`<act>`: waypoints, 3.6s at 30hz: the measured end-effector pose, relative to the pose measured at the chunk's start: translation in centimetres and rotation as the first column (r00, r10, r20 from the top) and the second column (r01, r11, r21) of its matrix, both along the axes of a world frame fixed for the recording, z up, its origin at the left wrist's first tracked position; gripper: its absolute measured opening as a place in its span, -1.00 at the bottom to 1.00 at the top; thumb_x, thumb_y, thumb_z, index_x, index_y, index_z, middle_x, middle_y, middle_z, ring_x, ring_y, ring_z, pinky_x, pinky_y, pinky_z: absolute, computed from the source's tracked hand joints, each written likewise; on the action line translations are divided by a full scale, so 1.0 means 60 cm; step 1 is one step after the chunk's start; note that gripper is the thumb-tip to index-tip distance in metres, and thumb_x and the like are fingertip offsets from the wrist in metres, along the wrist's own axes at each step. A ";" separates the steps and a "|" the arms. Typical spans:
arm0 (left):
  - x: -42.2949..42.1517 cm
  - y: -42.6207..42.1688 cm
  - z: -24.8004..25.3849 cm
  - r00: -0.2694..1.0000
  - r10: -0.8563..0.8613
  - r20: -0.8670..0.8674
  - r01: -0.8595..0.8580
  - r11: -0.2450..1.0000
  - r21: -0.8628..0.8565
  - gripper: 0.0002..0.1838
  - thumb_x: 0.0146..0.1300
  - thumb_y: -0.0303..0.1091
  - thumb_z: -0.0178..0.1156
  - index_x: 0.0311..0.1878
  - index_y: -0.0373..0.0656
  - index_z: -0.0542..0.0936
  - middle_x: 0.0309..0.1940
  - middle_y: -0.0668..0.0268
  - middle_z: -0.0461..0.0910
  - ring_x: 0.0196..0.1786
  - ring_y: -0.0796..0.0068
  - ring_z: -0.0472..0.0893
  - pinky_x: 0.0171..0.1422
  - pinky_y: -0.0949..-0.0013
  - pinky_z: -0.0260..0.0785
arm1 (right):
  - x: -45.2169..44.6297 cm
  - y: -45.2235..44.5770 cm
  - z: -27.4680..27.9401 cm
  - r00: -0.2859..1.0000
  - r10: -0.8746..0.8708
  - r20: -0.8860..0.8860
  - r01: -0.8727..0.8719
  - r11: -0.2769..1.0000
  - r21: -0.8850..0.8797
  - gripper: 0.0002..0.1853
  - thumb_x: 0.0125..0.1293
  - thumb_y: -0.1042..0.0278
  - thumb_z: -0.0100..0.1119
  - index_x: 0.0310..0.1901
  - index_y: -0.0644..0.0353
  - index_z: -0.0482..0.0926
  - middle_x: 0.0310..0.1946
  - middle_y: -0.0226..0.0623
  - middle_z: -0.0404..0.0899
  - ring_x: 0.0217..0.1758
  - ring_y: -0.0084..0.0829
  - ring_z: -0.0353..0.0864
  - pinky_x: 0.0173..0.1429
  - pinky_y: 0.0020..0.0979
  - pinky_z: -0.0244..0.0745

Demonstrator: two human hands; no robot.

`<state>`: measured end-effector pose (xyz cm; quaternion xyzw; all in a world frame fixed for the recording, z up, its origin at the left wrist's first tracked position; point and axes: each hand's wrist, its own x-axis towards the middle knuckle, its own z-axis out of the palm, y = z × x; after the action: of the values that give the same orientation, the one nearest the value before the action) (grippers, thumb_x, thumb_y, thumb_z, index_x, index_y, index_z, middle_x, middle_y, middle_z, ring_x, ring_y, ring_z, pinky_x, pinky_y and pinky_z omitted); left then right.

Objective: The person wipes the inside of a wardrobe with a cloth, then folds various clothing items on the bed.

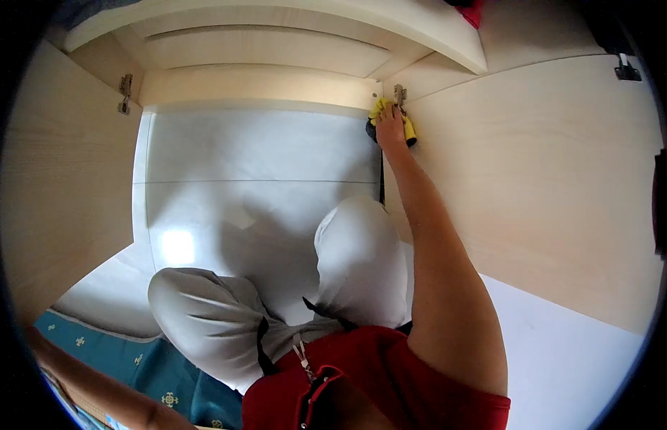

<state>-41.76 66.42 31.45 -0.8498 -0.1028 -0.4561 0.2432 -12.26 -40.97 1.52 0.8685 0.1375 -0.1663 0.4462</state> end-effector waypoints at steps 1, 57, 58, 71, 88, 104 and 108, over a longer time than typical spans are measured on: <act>0.047 -0.155 0.021 0.982 -0.054 0.183 0.114 0.936 -0.333 -0.29 0.24 0.11 0.10 0.24 -0.27 0.24 0.20 0.01 0.28 0.24 0.04 0.26 0.34 -0.12 0.04 | 0.024 -0.002 -0.011 1.000 -0.031 -0.003 0.031 1.000 -0.001 -0.50 0.38 0.20 -0.17 0.32 0.12 0.29 0.31 -0.23 0.29 0.41 -0.15 0.09 0.41 -0.06 -0.05; 0.083 -0.397 0.063 0.935 0.354 0.025 -0.290 0.802 -0.522 -0.57 0.31 -0.01 0.03 -0.02 -0.20 0.50 -0.07 0.12 0.52 -0.01 0.27 0.49 0.09 0.11 0.33 | 0.150 0.076 -0.104 0.699 -0.714 0.029 0.284 0.315 0.905 -0.50 0.24 0.32 -0.08 0.26 0.05 0.34 0.24 -0.21 0.34 0.27 -0.08 0.34 0.33 -0.12 0.23; 0.086 -0.399 0.066 0.933 0.359 0.020 -0.298 0.802 -0.517 -0.57 0.31 -0.01 0.03 -0.02 -0.20 0.50 -0.07 0.12 0.52 -0.01 0.27 0.49 0.09 0.11 0.33 | 0.165 0.089 -0.109 0.694 -0.720 -0.016 0.310 0.279 0.909 -0.53 0.28 0.28 -0.14 0.25 0.02 0.37 0.30 -0.27 0.29 0.30 -0.14 0.33 0.30 -0.11 0.27; 0.088 -0.391 0.072 0.917 0.397 -0.023 -0.358 0.799 -0.484 -0.59 0.32 -0.02 0.01 -0.02 -0.19 0.50 -0.09 0.12 0.53 -0.03 0.29 0.51 0.05 0.15 0.36 | 0.134 0.288 -0.080 0.970 -0.215 -0.113 0.169 0.262 0.950 -0.53 0.19 0.42 -0.09 0.17 -0.11 0.46 0.21 -0.27 0.42 0.21 -0.17 0.41 0.21 -0.07 0.32; 0.069 -0.369 0.058 0.901 0.431 -0.051 -0.411 0.812 -0.414 -0.61 0.33 -0.03 -0.01 -0.03 -0.17 0.49 -0.11 0.13 0.54 -0.05 0.32 0.54 0.01 0.20 0.41 | 0.099 0.314 -0.105 0.985 0.167 -0.047 0.019 0.165 0.986 -0.46 0.09 0.52 -0.04 0.12 -0.21 0.54 0.13 -0.26 0.51 0.14 -0.20 0.49 0.22 -0.21 0.33; 0.078 -0.348 0.037 0.841 0.523 -0.142 -0.541 0.826 -0.161 -0.63 0.34 -0.05 -0.03 -0.03 -0.15 0.49 -0.13 0.14 0.55 -0.07 0.35 0.56 -0.03 0.25 0.45 | -0.178 0.064 0.111 0.906 -0.234 0.352 -0.098 0.694 0.714 -0.63 0.13 0.37 0.07 -0.01 -0.17 0.59 -0.01 -0.38 0.53 0.10 -0.20 0.41 0.20 -0.18 0.30; 0.083 -0.364 0.034 0.689 0.700 -0.188 -0.687 0.713 0.140 -0.63 0.35 -0.05 -0.03 -0.03 -0.14 0.49 -0.13 0.14 0.55 -0.08 0.36 0.57 -0.04 0.27 0.46 | -0.250 0.021 0.097 0.927 -0.171 0.332 -0.029 0.853 0.521 -0.72 0.17 0.30 0.06 -0.10 0.08 0.62 -0.02 -0.27 0.53 0.11 -0.19 0.41 0.21 -0.17 0.29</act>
<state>-36.76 44.61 33.51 -0.7868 -0.3743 -0.2329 0.4320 -27.27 -39.72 7.36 0.9761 0.0585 0.0252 0.2076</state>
